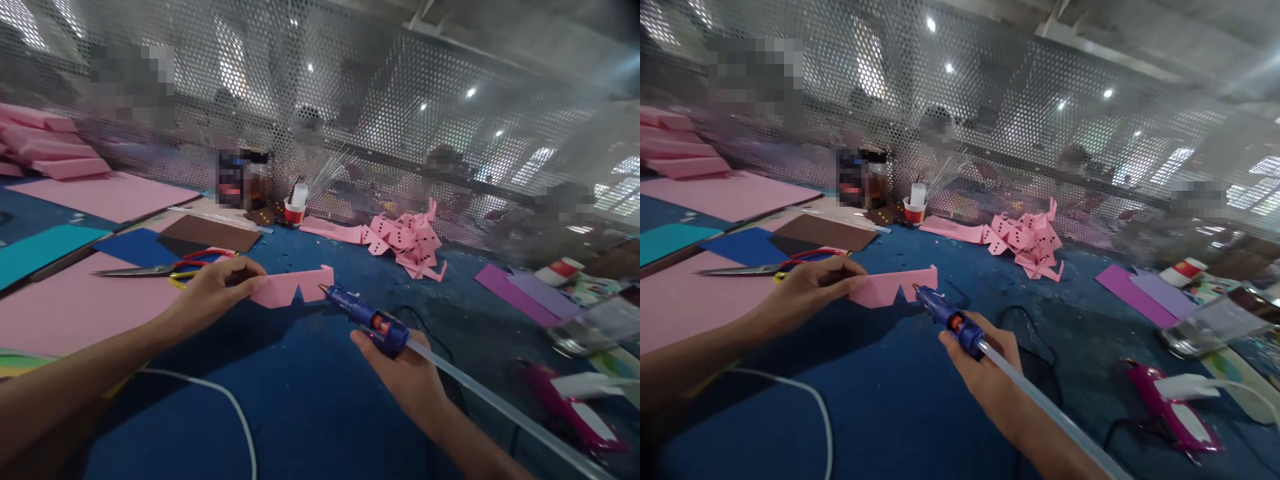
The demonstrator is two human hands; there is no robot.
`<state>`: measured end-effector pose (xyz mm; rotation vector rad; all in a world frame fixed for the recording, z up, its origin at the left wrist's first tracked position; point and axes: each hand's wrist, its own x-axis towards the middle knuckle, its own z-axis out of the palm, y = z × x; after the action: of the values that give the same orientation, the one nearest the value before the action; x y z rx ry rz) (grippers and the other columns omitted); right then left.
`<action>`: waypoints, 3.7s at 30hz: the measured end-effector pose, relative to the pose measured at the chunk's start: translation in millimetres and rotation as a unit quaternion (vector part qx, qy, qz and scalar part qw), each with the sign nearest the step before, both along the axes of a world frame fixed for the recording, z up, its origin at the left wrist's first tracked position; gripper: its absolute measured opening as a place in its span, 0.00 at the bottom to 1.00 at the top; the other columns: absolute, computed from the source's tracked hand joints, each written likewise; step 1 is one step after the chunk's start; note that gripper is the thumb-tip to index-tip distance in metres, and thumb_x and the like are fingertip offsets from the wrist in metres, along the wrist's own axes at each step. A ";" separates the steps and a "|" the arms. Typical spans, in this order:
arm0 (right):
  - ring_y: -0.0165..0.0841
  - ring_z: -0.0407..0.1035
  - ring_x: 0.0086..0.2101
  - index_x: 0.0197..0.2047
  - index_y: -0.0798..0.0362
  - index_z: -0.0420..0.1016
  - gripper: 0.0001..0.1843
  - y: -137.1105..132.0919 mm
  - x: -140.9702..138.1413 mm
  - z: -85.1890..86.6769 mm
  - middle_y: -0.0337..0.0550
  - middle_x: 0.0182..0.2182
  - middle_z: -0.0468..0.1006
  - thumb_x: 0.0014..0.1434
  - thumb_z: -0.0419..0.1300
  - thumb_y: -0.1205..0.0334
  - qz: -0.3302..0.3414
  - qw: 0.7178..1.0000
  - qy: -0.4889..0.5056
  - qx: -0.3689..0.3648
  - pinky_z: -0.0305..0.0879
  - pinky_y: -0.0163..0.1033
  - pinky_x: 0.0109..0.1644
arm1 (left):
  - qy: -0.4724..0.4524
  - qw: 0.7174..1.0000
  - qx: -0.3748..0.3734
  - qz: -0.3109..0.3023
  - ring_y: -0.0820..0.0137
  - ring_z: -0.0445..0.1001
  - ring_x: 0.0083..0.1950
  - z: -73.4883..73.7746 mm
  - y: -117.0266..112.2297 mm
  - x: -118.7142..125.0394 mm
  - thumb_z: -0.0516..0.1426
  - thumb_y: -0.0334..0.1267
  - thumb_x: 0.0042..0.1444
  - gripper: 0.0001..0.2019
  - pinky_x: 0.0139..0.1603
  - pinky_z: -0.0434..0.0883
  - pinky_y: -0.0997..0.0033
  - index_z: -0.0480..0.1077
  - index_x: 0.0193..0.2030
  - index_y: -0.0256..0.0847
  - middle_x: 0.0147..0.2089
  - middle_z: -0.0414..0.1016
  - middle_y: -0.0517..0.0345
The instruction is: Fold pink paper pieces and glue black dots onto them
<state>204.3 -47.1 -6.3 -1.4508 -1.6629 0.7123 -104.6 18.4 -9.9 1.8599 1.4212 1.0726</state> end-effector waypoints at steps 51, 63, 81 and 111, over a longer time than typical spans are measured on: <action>0.25 0.59 0.21 0.38 0.51 0.75 0.13 3.9 0.5 -9.6 0.34 0.23 0.70 0.64 0.61 0.50 0.071 0.996 -0.045 0.037 0.52 0.30 0.21 | -0.019 0.999 -0.018 -0.024 0.67 0.72 0.36 3.5 -8.3 4.5 0.59 0.53 0.59 0.15 0.36 0.67 0.71 0.74 0.37 0.42 0.34 0.75 0.60; 0.26 0.62 0.21 0.38 0.52 0.74 0.13 5.3 0.2 -10.0 0.35 0.22 0.71 0.64 0.60 0.50 0.062 0.993 -0.081 0.052 0.52 0.31 0.21 | -0.027 0.999 -0.018 -0.032 0.67 0.73 0.37 0.9 -6.8 3.9 0.60 0.53 0.59 0.15 0.37 0.68 0.71 0.75 0.38 0.41 0.35 0.76 0.58; 0.26 0.62 0.20 0.36 0.50 0.72 0.12 4.5 -0.7 -7.1 0.33 0.21 0.70 0.65 0.59 0.51 0.054 0.990 -0.119 0.046 0.52 0.30 0.22 | -0.030 0.999 -0.018 -0.028 0.68 0.71 0.36 1.1 -9.2 3.0 0.60 0.53 0.58 0.15 0.35 0.67 0.72 0.74 0.37 0.42 0.34 0.75 0.59; 0.26 0.59 0.19 0.36 0.50 0.71 0.06 7.2 2.3 -9.1 0.31 0.20 0.66 0.63 0.59 0.58 0.050 0.982 -0.165 0.078 0.52 0.31 0.24 | -0.042 0.998 -0.024 -0.039 0.69 0.71 0.36 0.9 -6.1 2.8 0.61 0.53 0.59 0.15 0.36 0.66 0.73 0.74 0.38 0.42 0.34 0.74 0.60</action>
<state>206.6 -39.9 -15.4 -1.4373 -2.0082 0.3973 -101.8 12.3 -8.9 1.8001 1.3033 1.0574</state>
